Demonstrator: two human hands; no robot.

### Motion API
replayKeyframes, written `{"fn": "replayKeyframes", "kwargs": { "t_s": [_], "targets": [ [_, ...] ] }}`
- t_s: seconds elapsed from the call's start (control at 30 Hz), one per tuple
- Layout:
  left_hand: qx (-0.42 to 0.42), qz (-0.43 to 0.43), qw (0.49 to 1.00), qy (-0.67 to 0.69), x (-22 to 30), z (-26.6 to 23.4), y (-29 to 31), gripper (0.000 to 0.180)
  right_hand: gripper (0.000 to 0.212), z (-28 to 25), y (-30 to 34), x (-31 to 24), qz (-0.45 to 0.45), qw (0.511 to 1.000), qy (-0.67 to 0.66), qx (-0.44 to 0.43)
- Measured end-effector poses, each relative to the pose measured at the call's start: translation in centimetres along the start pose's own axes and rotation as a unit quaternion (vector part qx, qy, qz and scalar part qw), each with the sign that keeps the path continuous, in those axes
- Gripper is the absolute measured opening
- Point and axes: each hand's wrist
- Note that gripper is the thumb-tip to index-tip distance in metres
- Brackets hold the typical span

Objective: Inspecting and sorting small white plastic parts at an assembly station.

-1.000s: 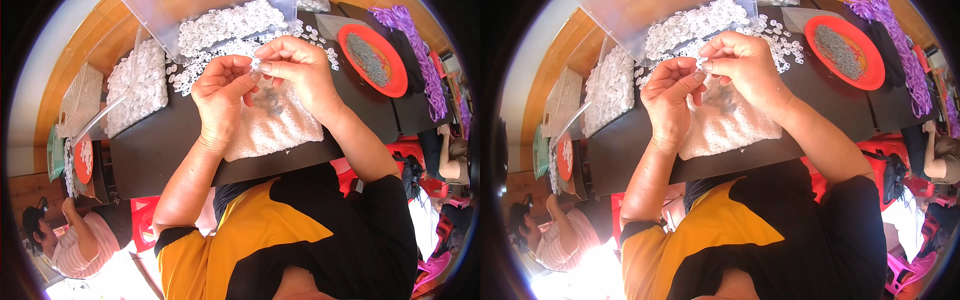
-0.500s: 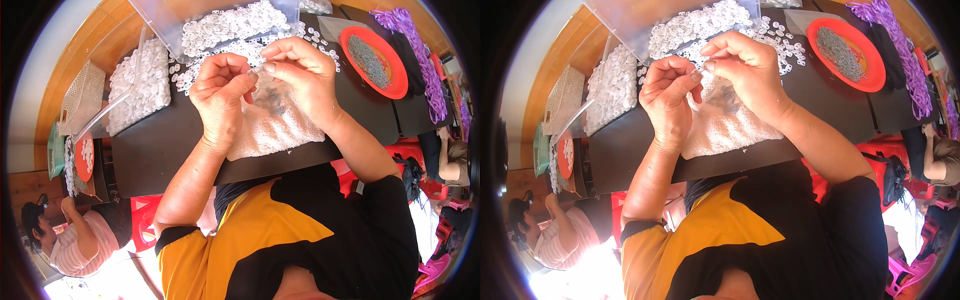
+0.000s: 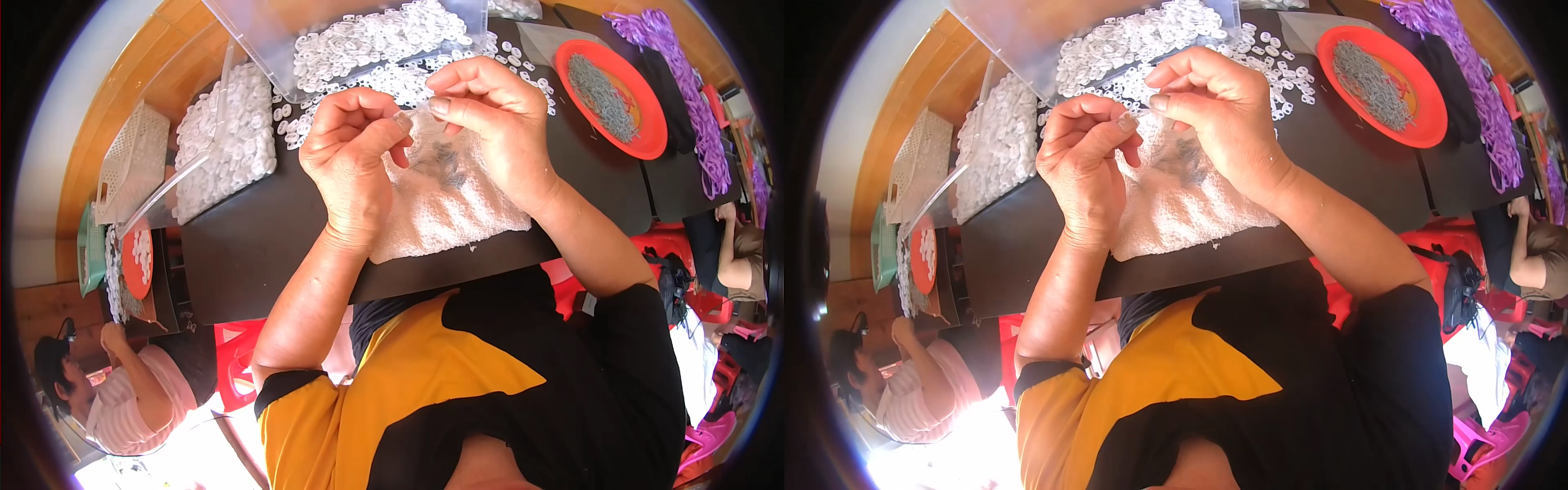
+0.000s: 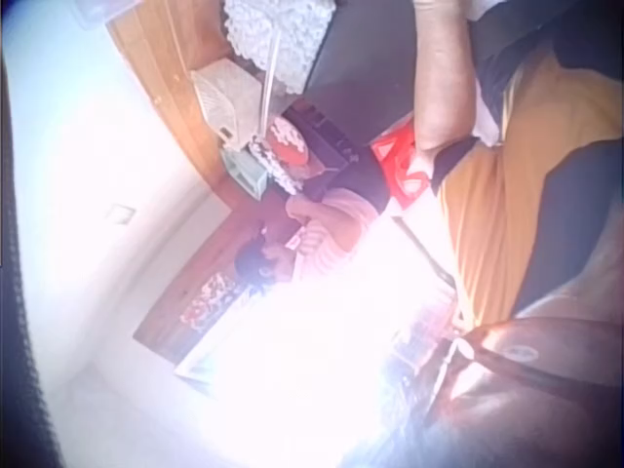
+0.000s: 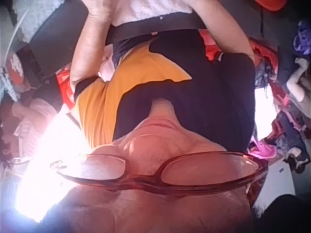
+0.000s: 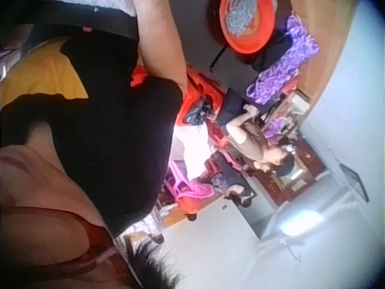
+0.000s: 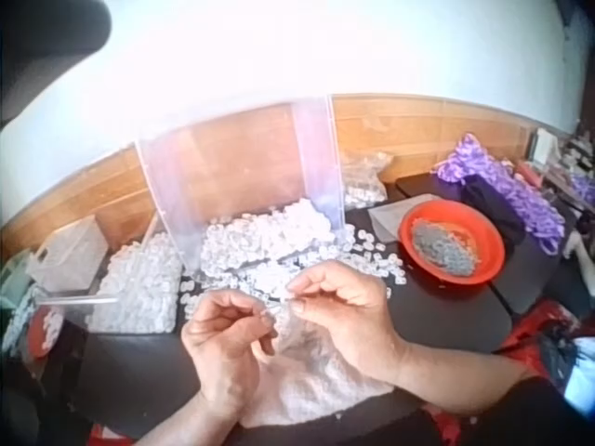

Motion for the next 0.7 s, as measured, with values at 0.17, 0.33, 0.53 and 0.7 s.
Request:
{"fn": "replayKeyframes", "kwargs": {
  "t_s": [0.17,0.33,0.53,0.7],
  "targets": [
    [0.014,-0.03,0.999,0.011,0.02,0.12,-0.06,0.018,0.011,0.11,-0.1,0.17,0.001,1.0,-0.02,0.001],
    [0.007,-0.041,0.999,0.014,0.02,-0.06,-0.16,0.018,0.01,0.04,0.02,0.13,0.004,1.0,-0.004,-0.013],
    [0.003,-0.043,0.999,0.013,-0.11,-0.18,-0.11,0.018,0.011,0.03,-0.02,0.3,-0.007,1.0,0.004,-0.03],
    [-0.007,-0.033,0.999,0.006,-0.14,-0.09,-0.04,0.017,0.014,-0.06,-0.17,0.34,-0.013,0.998,0.016,-0.056]
  ]
}}
Point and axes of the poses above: each hand's wrist, its own y-axis away from the middle knuckle, its own z-axis out of the palm, x = y × z, and after that the axes turned 5 degrees about x, right-handed
